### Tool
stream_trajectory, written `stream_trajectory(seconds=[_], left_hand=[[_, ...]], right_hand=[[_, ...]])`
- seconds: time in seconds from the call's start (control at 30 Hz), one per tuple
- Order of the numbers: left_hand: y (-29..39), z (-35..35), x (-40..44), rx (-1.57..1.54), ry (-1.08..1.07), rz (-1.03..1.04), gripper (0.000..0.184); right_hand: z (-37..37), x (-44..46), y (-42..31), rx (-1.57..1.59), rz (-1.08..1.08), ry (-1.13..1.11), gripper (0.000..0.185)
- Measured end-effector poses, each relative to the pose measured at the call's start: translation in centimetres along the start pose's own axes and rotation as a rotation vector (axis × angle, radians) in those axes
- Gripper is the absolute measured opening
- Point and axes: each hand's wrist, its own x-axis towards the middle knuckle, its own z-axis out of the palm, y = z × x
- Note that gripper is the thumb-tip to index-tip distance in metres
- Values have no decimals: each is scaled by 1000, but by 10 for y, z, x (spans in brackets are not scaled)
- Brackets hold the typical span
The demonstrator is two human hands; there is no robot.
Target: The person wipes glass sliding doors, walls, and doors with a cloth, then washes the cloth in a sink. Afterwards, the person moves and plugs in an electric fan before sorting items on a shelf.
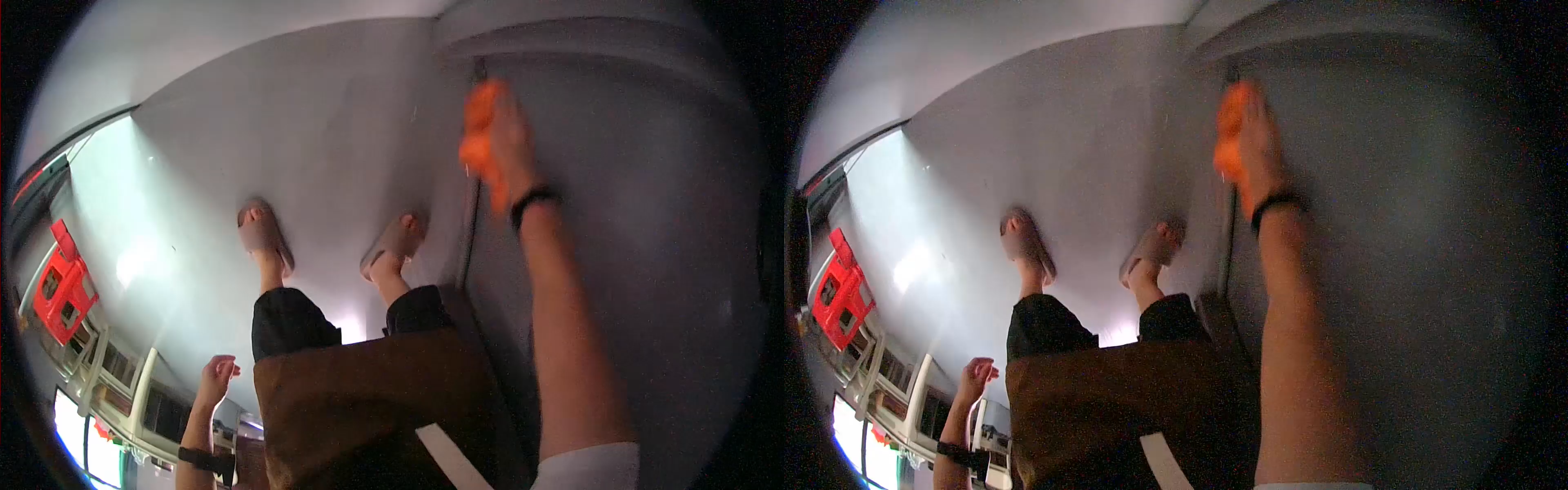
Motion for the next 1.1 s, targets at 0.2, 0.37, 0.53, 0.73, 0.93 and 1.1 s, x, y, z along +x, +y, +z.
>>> stream_trajectory(seconds=[0.2,0.37,0.53,0.73,0.93,1.1], left_hand=[[13,4,2,-18,-23,11,24],[29,-7,-6,0,-27,67,25],[20,-64,-12,70,47,-51,27],[-35,-108,-7,130,70,59,31],[59,-77,-58,128,97,139,29],[104,-65,-119,66,114,267,29]], right_hand=[[-20,-22,-34,-171,6,-119,58],[-22,-157,125,142,259,-27,59],[-72,-253,250,481,371,-448,59],[-42,-227,61,3,478,4,63],[-71,-184,-102,-22,-141,-46,47],[-100,-291,-81,298,-172,-46,42]])
